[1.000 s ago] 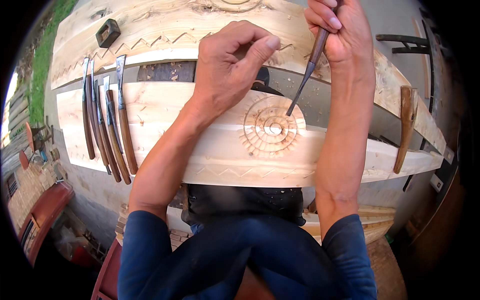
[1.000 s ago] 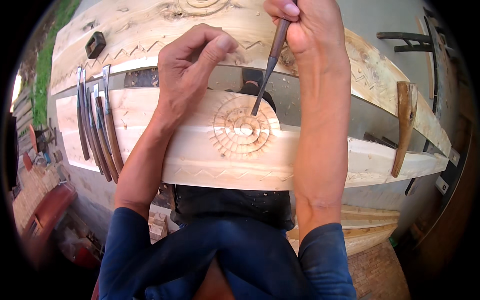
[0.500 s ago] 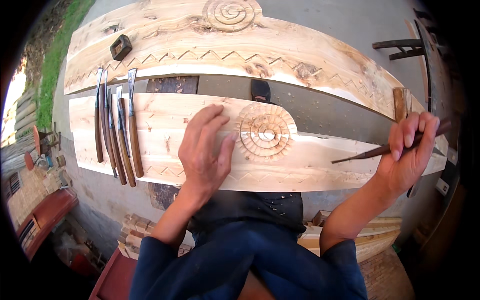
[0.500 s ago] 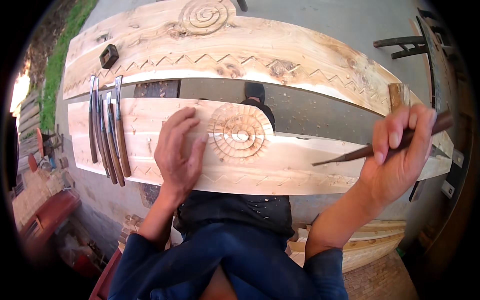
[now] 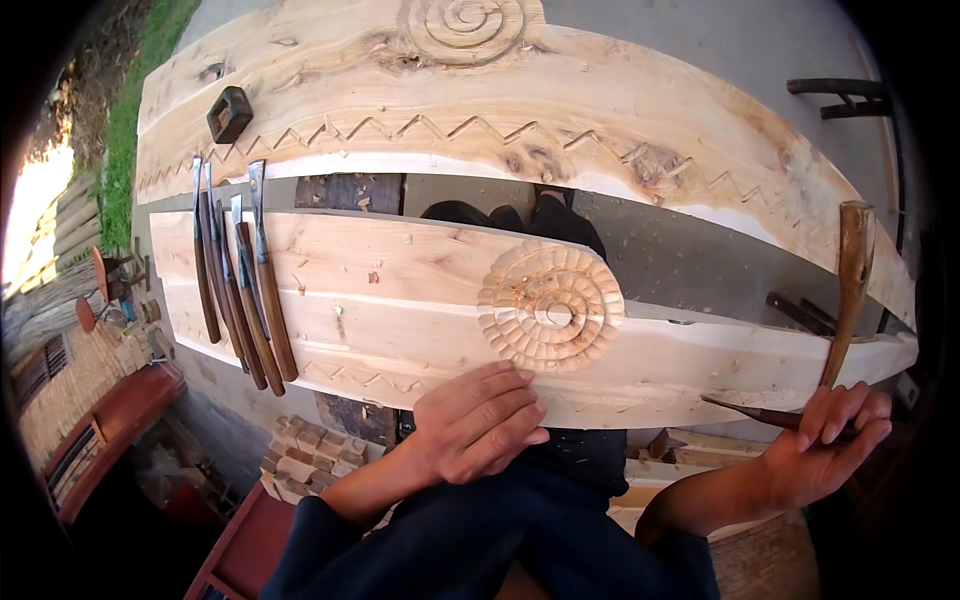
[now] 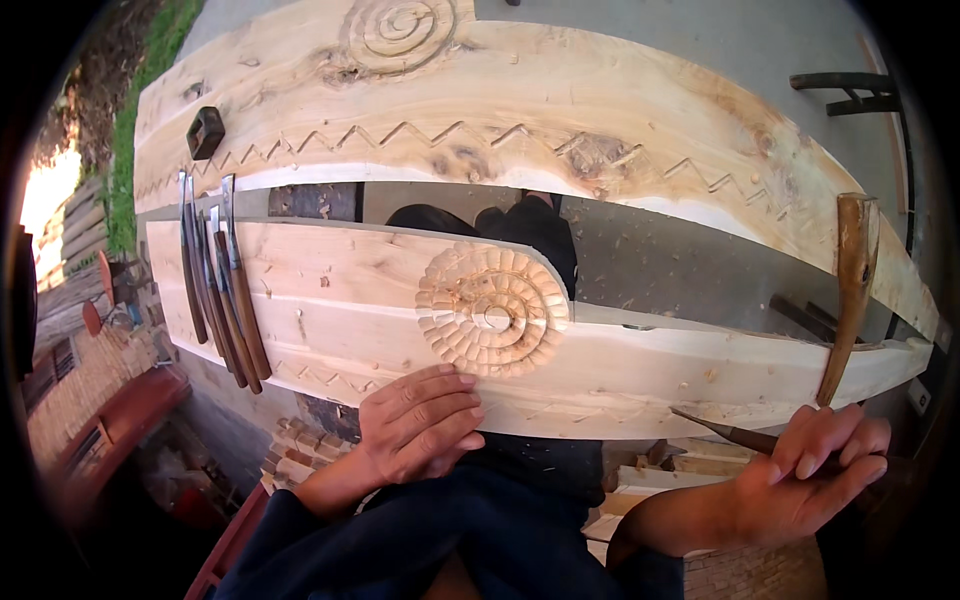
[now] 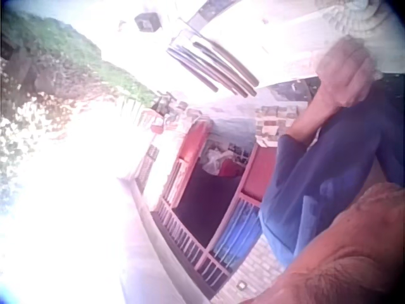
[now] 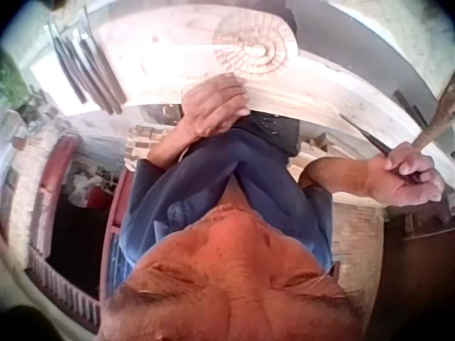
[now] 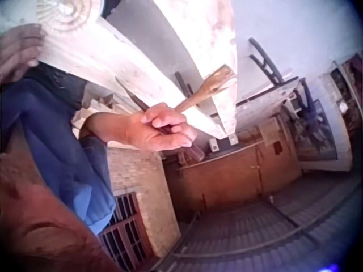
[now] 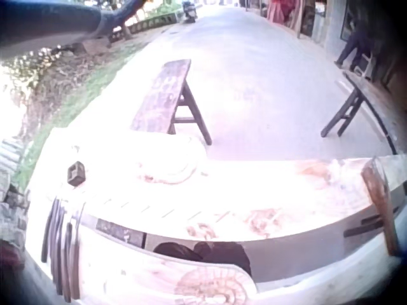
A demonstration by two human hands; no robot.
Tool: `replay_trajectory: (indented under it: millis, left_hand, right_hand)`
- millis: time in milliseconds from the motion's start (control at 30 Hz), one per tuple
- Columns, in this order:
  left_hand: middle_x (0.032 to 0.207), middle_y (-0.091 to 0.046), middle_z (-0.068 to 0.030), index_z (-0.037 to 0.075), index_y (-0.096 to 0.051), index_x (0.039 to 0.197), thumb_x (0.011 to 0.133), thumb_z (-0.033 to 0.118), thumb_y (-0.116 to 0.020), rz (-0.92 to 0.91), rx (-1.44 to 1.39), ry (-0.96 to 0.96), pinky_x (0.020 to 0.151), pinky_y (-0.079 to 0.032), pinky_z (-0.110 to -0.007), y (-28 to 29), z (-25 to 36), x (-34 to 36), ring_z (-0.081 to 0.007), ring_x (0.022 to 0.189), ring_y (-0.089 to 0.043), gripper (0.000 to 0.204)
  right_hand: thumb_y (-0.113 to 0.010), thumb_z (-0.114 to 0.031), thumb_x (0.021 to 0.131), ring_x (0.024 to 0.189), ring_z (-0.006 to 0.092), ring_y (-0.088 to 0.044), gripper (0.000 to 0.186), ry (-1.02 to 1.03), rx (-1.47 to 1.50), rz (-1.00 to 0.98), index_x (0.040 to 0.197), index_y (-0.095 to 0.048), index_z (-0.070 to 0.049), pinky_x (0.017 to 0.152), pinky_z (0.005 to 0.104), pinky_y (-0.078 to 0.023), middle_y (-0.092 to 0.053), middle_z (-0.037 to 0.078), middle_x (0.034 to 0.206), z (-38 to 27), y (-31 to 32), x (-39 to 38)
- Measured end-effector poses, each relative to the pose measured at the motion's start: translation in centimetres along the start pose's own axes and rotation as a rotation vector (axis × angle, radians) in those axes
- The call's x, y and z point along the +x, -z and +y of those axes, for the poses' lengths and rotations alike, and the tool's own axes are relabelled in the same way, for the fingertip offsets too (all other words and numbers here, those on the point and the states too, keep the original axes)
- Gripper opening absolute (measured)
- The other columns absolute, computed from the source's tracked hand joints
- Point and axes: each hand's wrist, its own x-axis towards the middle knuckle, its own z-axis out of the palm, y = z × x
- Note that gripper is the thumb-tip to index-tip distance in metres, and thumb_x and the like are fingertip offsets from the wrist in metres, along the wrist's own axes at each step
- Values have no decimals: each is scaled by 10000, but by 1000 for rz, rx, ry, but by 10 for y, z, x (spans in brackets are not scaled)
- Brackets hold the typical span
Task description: The person carves a spiral pattern into a piece of wood using a gouge and a wooden mallet.
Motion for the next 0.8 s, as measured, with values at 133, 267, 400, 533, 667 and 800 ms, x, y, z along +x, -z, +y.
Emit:
replay_trajectory:
  millis: [133, 267, 400, 533, 667, 800]
  left_hand:
    - [1048, -792, -122, 38, -762, 1065, 870, 175, -875, 30, 7, -38, 951, -649, -474, -10, 1, -8, -328, 1066, -785, 263]
    - [1215, -761, -151, 36, -756, 1082, 867, 189, -875, 146, 268, 123, 1056, -581, -527, -11, 8, 10, -374, 1216, -727, 289]
    - [1205, -751, -150, 37, -766, 1012, 838, 158, -877, 227, 122, 182, 1087, -554, -535, -10, 0, 7, -398, 1248, -703, 240]
    - [1104, -765, -121, 30, -757, 954, 844, 137, -881, 302, 70, -11, 1050, -597, -473, -14, -5, -2, -337, 1186, -732, 197]
    - [1075, -758, -110, 35, -748, 956, 848, 137, -883, 343, 0, 13, 1046, -599, -462, -8, -2, -15, -316, 1178, -733, 201]
    - [1067, -753, -103, 33, -741, 957, 852, 135, -878, 368, -24, 44, 1050, -596, -444, -9, -1, -19, -300, 1172, -731, 200]
  right_hand:
    - [-462, -359, 1180, 528, 93, -387, 350, -36, -77, -11, 1002, -484, -59, 429, 202, -318, -469, 65, 729, 16, -15, -4]
    - [-436, -386, 1177, 543, 124, -453, 379, -101, -125, -86, 1004, -495, -55, 471, 250, -386, -529, 97, 722, 24, -48, -9]
    - [-416, -447, 1149, 582, 151, -507, 445, 164, -129, -252, 984, -497, -42, 568, 273, -411, -633, 170, 757, 10, -103, -9]
    - [-361, -425, 1146, 649, 113, -508, 422, 194, -197, -512, 1036, -536, -58, 636, 244, -375, -710, 170, 862, -14, -178, -17]
    - [-446, -394, 1188, 648, 107, -604, 391, 151, 17, -711, 1089, -590, -45, 553, 223, -434, -744, 145, 941, -22, -281, -35]
    - [-551, -266, 1164, 776, 143, -748, 267, 290, 128, -827, 1187, -632, -13, 589, 233, -529, -778, 94, 1007, -6, -371, -56]
